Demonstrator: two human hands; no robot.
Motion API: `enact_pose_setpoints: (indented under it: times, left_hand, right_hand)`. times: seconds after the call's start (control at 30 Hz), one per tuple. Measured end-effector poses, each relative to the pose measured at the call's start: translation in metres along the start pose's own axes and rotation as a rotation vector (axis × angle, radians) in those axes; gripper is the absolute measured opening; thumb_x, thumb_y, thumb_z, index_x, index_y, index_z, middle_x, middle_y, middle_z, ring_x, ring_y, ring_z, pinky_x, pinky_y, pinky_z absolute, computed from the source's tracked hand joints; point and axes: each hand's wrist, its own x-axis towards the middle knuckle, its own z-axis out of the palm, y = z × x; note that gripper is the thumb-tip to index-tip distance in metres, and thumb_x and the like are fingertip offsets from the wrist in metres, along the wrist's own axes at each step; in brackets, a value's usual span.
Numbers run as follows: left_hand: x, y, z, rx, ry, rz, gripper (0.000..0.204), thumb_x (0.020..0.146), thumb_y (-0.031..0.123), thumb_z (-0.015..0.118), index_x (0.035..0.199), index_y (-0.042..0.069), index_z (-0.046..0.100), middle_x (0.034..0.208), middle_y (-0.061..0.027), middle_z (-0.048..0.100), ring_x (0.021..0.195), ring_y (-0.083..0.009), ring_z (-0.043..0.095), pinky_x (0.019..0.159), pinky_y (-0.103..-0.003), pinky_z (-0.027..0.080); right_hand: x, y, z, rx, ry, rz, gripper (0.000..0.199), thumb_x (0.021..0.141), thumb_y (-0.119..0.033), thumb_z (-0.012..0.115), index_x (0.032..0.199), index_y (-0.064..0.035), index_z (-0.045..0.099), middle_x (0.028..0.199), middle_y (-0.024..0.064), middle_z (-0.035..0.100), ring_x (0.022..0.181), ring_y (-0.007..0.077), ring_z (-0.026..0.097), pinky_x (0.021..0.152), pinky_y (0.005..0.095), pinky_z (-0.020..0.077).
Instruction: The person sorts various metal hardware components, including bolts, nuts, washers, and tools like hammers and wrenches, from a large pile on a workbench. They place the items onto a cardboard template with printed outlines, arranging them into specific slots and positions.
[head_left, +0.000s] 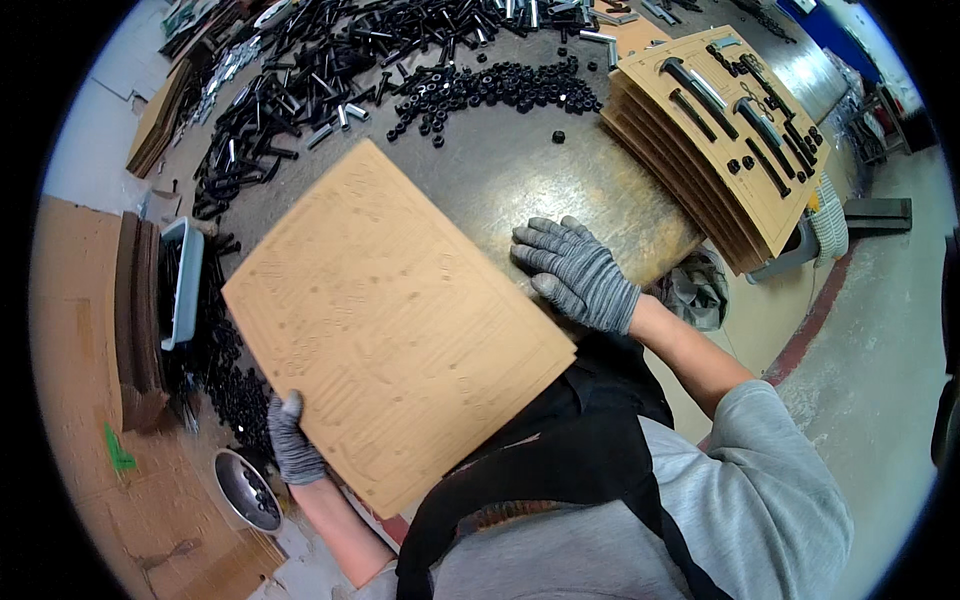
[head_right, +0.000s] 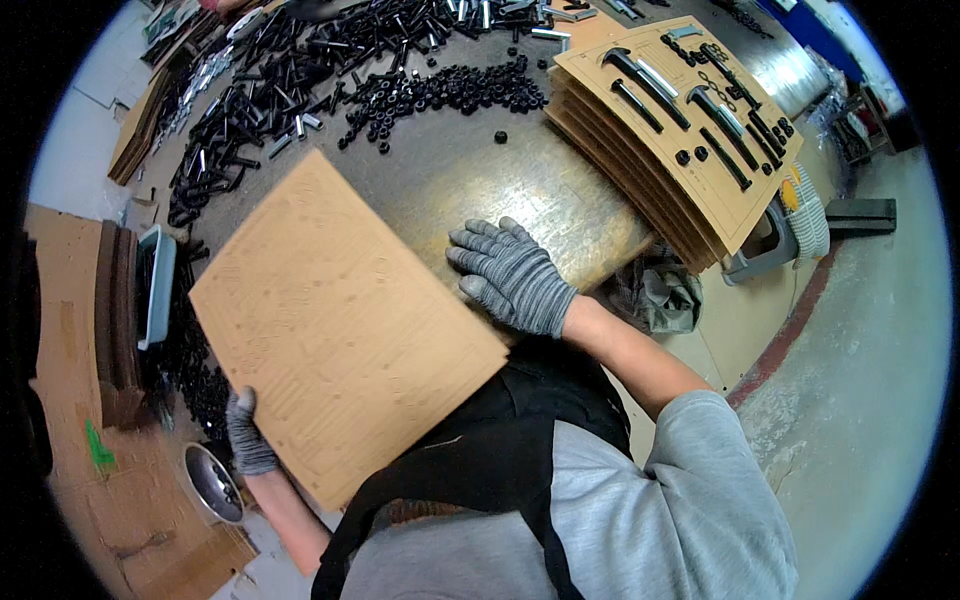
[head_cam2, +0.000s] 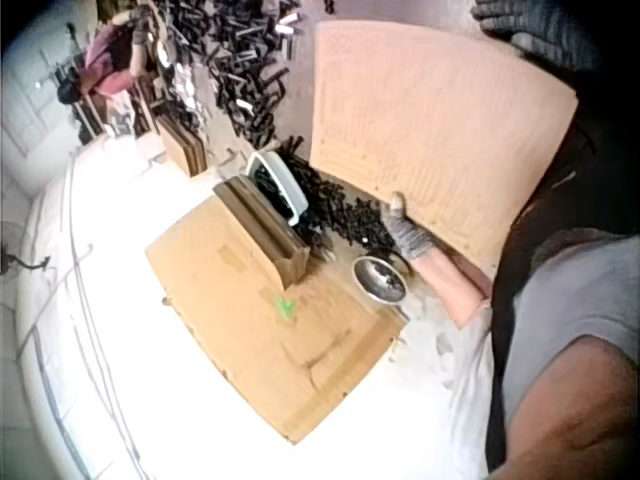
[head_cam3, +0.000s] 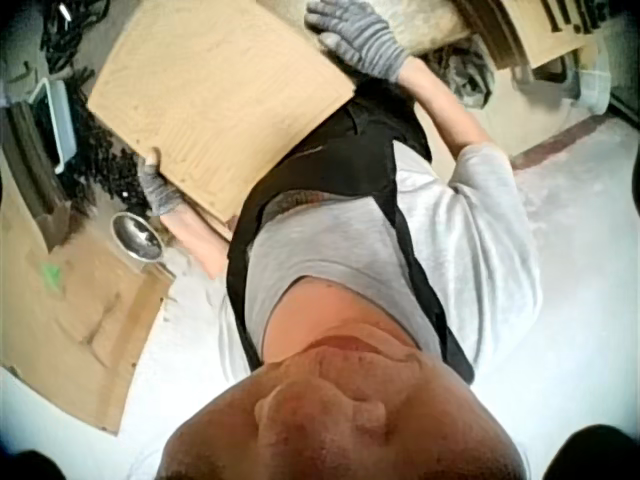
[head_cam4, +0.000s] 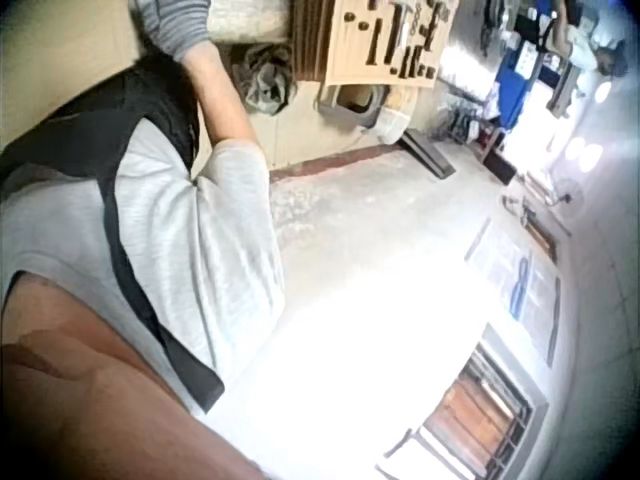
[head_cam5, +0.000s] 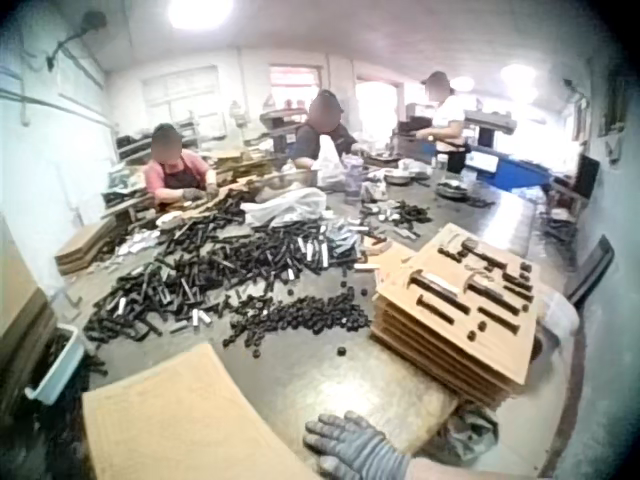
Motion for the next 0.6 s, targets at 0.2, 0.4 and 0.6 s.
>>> enact_pose_setpoints:
  times: [0.2, 0.4, 0.6]
  left_hand:
    - [-0.016, 0.01, -0.055, -0.068, 0.07, 0.075, 0.077, 0.074, 0.035, 0.074, 0.134, -0.004, 0.044, 0.124, -0.0156, 0.057, 0.11, -0.0257, 0.057, 0.094, -0.038, 0.048]
    - [0.008, -0.019, -0.022, -0.028, -0.029, -0.005, 0.059, 0.075, 0.027, 0.075, 0.121, -0.003, 0.054, 0.109, -0.0112, 0.063, 0.098, -0.0239, 0.062, 0.088, -0.037, 0.051]
    - [0.009, -0.028, -0.001, 0.237, -0.046, 0.005, 0.044, 0.079, 0.015, 0.073, 0.117, -0.001, 0.058, 0.106, -0.009, 0.065, 0.091, -0.0181, 0.062, 0.084, -0.033, 0.051]
  right_hand:
    - [-0.072, 0.007, -0.033, 0.156, -0.21, -0.336, 0.042, 0.095, -0.039, 0.045, 0.075, -0.0054, 0.06, 0.074, 0.016, 0.061, 0.067, 0.0372, 0.059, 0.068, 0.0408, 0.0498]
    - [-0.064, 0.014, -0.061, 0.433, -0.004, 0.111, 0.047, 0.097, -0.036, 0.042, 0.07, -0.0033, 0.062, 0.067, 0.0146, 0.062, 0.062, 0.0295, 0.062, 0.066, 0.0367, 0.0511]
    - [0.047, 0.025, -0.042, 0.476, 0.453, -0.001, 0.025, 0.093, -0.023, 0.055, 0.09, -0.0017, 0.067, 0.084, 0.0154, 0.066, 0.075, 0.0276, 0.063, 0.071, 0.0348, 0.0502]
